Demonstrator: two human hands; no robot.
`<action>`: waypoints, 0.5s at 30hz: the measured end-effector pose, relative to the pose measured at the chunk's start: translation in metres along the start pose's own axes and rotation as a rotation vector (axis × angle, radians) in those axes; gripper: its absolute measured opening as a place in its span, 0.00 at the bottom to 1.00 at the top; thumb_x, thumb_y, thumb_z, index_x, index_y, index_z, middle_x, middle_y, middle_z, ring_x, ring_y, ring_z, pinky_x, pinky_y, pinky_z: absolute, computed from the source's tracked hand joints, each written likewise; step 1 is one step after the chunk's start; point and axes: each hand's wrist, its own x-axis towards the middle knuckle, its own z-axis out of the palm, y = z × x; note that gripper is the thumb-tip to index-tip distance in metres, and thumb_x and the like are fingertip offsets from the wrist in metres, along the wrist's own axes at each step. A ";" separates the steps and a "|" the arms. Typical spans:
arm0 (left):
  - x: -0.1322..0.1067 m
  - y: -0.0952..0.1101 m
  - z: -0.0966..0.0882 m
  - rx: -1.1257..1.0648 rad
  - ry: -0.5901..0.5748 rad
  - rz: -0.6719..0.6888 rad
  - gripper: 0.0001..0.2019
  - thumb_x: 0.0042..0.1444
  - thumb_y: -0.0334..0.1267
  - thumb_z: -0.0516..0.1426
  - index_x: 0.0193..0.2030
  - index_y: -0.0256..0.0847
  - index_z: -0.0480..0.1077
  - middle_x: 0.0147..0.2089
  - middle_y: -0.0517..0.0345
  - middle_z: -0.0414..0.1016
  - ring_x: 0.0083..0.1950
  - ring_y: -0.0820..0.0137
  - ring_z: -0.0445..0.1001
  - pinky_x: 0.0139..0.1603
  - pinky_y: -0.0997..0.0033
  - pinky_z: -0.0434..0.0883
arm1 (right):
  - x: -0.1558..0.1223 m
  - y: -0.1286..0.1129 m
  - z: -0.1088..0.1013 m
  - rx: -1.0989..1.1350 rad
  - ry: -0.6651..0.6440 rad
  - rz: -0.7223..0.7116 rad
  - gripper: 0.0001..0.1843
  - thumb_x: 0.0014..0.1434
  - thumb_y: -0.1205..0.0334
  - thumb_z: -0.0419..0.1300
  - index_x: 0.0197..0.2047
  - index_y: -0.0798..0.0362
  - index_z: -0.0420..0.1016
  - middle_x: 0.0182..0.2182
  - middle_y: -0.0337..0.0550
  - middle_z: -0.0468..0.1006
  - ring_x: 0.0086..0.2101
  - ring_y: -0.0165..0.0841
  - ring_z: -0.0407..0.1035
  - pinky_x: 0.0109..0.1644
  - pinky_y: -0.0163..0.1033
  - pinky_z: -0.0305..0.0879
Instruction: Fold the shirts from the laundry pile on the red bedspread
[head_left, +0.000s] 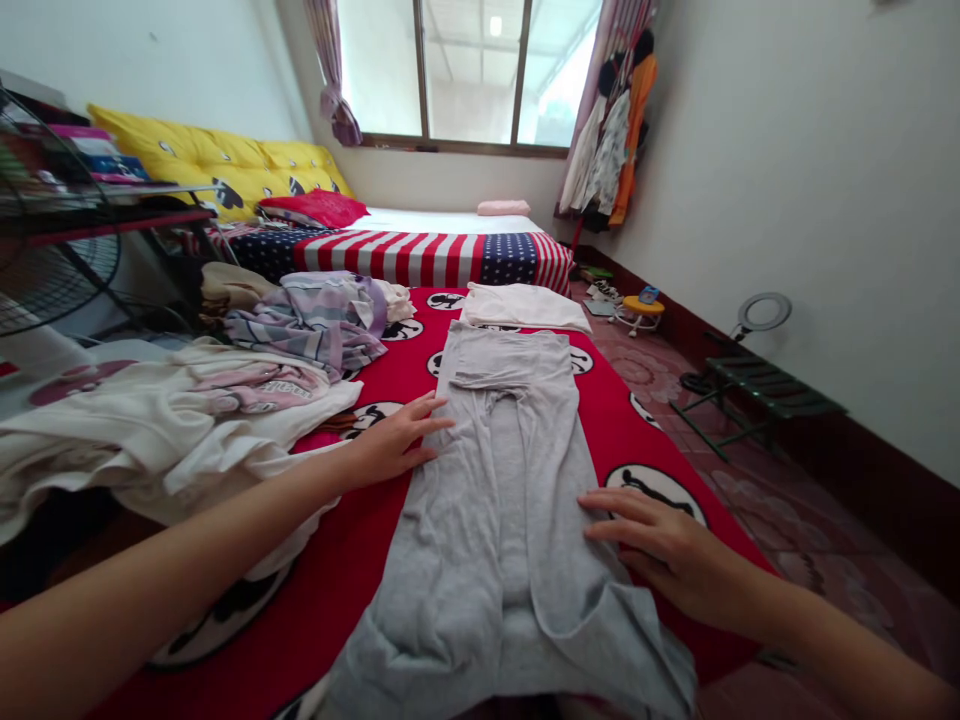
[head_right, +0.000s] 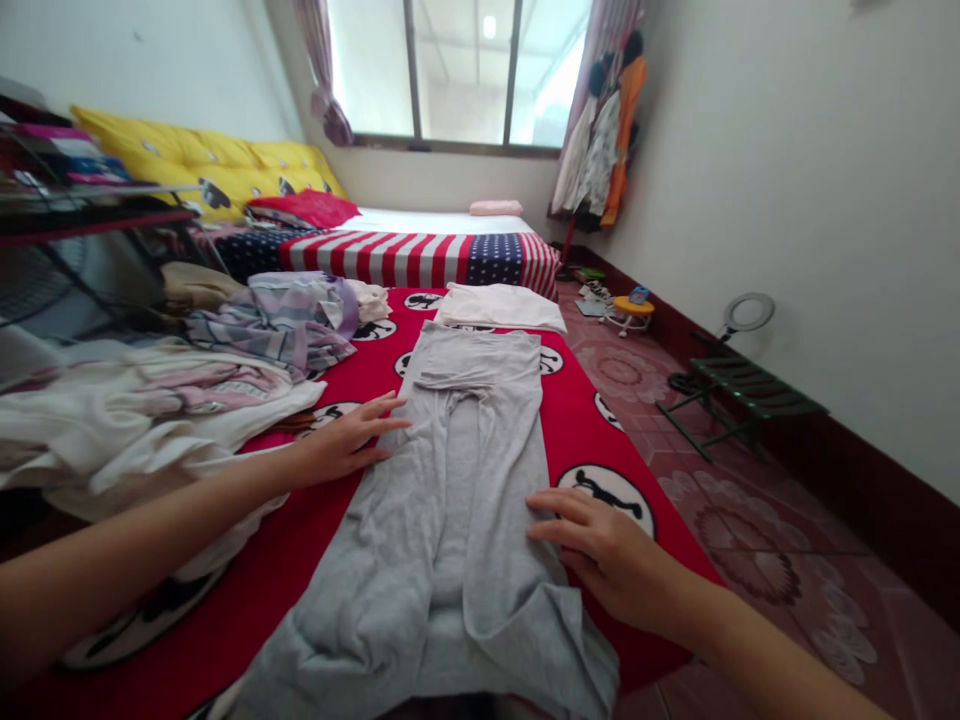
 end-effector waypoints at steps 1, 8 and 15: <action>-0.011 0.008 -0.006 -0.028 -0.022 0.054 0.17 0.60 0.34 0.53 0.55 0.46 0.70 0.67 0.50 0.56 0.70 0.57 0.49 0.67 0.54 0.53 | -0.002 -0.002 -0.001 0.007 -0.021 -0.022 0.20 0.61 0.70 0.51 0.53 0.43 0.72 0.60 0.44 0.66 0.59 0.36 0.60 0.60 0.45 0.61; -0.049 0.067 -0.037 -0.091 -0.265 0.239 0.18 0.47 0.27 0.64 0.42 0.54 0.77 0.56 0.60 0.69 0.61 0.61 0.62 0.61 0.63 0.63 | -0.009 -0.010 -0.002 -0.027 -0.078 -0.162 0.27 0.57 0.72 0.56 0.56 0.37 0.70 0.63 0.42 0.63 0.62 0.39 0.56 0.62 0.51 0.57; -0.048 0.086 -0.030 -0.152 -0.282 0.345 0.10 0.50 0.26 0.60 0.34 0.47 0.76 0.53 0.59 0.72 0.57 0.63 0.65 0.57 0.66 0.64 | 0.003 -0.021 0.006 0.028 0.001 -0.286 0.17 0.58 0.71 0.54 0.47 0.47 0.75 0.55 0.47 0.72 0.58 0.37 0.63 0.63 0.49 0.55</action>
